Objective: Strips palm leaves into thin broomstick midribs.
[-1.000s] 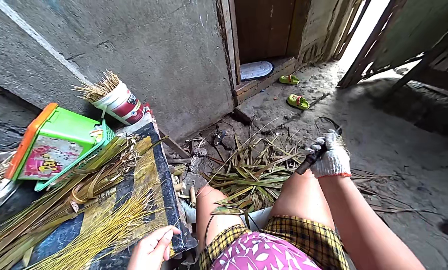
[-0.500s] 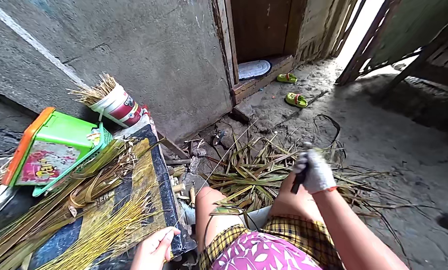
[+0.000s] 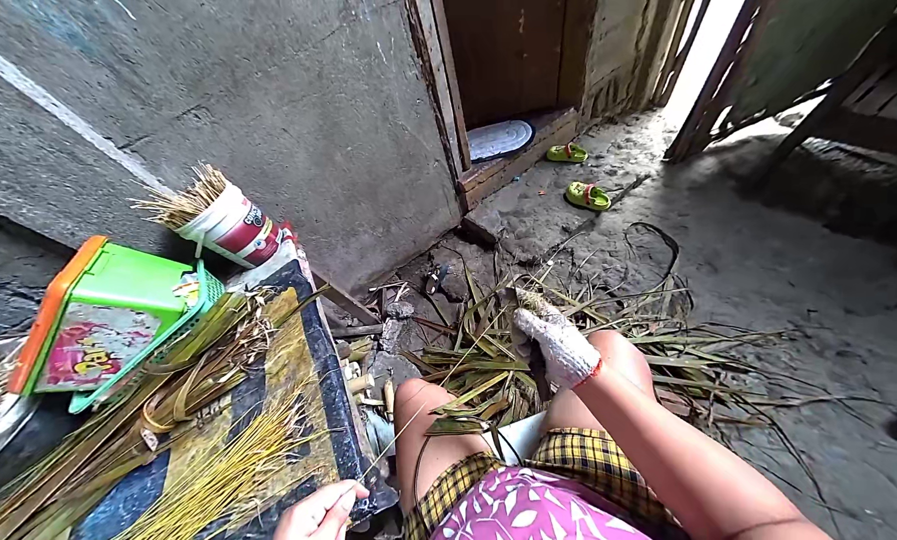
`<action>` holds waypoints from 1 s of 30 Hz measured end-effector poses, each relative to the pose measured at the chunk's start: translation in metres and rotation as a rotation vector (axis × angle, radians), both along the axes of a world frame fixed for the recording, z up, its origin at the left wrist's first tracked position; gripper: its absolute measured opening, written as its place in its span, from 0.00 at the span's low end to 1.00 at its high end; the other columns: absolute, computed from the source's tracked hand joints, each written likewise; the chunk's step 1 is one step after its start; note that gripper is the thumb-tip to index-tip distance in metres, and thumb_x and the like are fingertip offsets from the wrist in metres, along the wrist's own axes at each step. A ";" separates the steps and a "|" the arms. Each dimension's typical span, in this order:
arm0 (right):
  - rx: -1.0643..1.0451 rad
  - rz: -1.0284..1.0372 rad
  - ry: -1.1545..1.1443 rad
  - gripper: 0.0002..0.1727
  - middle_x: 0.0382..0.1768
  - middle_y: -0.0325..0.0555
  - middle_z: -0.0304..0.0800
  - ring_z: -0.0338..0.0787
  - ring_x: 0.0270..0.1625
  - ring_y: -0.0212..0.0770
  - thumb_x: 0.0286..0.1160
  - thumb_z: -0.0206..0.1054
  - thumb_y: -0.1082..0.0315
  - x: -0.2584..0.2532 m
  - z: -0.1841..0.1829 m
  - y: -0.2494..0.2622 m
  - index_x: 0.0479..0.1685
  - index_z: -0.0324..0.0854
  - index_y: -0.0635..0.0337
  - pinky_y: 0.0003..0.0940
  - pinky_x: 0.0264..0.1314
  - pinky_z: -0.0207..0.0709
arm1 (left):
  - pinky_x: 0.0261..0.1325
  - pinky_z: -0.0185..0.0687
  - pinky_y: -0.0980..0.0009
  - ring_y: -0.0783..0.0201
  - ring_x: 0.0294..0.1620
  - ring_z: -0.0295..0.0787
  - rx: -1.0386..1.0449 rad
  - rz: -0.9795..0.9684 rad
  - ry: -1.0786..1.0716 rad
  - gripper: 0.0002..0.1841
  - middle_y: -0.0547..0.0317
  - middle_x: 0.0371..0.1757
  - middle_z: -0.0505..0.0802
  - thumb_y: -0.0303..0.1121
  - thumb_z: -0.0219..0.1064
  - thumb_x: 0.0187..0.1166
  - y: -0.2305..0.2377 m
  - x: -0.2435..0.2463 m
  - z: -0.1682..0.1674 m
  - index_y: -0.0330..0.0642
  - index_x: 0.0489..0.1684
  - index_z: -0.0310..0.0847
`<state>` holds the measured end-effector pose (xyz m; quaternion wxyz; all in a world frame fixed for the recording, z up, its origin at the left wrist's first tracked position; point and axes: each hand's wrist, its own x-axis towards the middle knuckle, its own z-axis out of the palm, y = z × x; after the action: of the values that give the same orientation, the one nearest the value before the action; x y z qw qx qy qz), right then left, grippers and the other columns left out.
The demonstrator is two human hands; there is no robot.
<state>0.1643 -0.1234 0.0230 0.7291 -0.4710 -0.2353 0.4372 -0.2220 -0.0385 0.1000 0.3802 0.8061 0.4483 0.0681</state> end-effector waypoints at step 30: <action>0.006 0.297 -0.129 0.32 0.27 0.36 0.82 0.80 0.23 0.32 0.74 0.61 0.63 -0.063 -0.011 -0.044 0.83 0.66 0.53 0.32 0.25 0.78 | 0.43 0.88 0.55 0.60 0.30 0.90 0.251 -0.027 0.080 0.16 0.54 0.32 0.94 0.35 0.56 0.90 -0.013 0.099 -0.005 0.42 0.54 0.93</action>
<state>0.1015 -0.1674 0.0119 0.6413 -0.4561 -0.3501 0.5080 -0.1232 -0.0517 0.0950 0.2589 0.8555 0.4401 0.0862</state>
